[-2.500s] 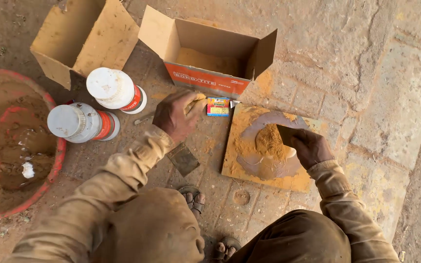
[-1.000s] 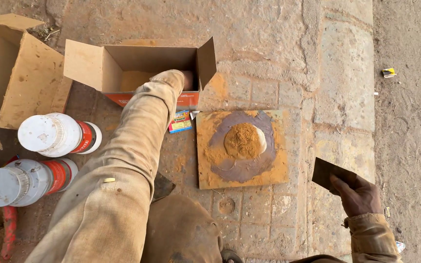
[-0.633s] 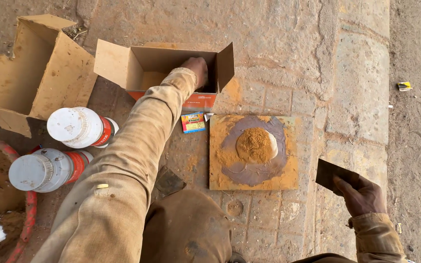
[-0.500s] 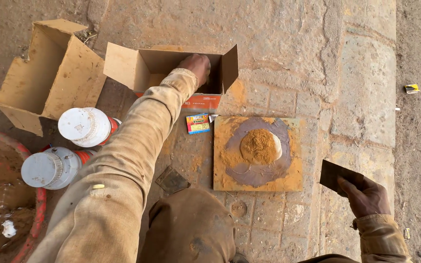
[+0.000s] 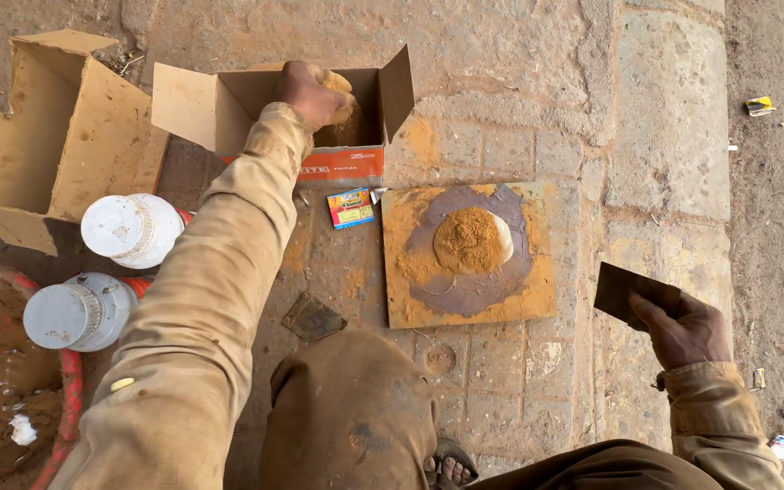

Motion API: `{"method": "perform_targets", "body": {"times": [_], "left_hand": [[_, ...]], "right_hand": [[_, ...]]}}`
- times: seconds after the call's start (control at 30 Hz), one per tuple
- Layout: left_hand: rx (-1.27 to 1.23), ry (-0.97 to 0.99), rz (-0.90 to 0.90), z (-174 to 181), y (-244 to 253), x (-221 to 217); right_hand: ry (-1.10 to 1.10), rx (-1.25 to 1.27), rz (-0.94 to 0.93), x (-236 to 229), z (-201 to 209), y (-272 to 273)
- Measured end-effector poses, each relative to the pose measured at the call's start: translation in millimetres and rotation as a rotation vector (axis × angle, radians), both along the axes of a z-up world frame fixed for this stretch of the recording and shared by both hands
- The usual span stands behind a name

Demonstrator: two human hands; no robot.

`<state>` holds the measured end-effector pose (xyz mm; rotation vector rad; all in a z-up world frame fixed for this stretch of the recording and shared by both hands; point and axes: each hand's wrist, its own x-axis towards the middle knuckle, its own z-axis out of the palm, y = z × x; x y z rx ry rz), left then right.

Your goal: Mixing filler paste with hardener and wood dust on a mixing board.

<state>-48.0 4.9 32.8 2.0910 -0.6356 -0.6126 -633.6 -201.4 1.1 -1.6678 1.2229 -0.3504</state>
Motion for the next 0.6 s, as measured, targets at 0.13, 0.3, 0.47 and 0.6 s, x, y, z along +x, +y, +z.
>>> {"method": "perform_targets", "body": {"times": [0.13,0.3,0.47,0.6], "left_hand": [[-0.384,0.334,0.072,15,17,-35],[-0.291,0.229,-0.103,46,46,-123],[-0.138,0.269,-0.172,-35,12,-186],[0.184,0.082,-0.222,-92,-30,-225]], "right_hand": [[-0.048,0.02,-0.019,-1,6,2],[-0.054,0.027,0.01,1,-2,2],[-0.095,0.047,0.031,2,-7,2],[-0.066,0.043,0.03,1,5,6]]}}
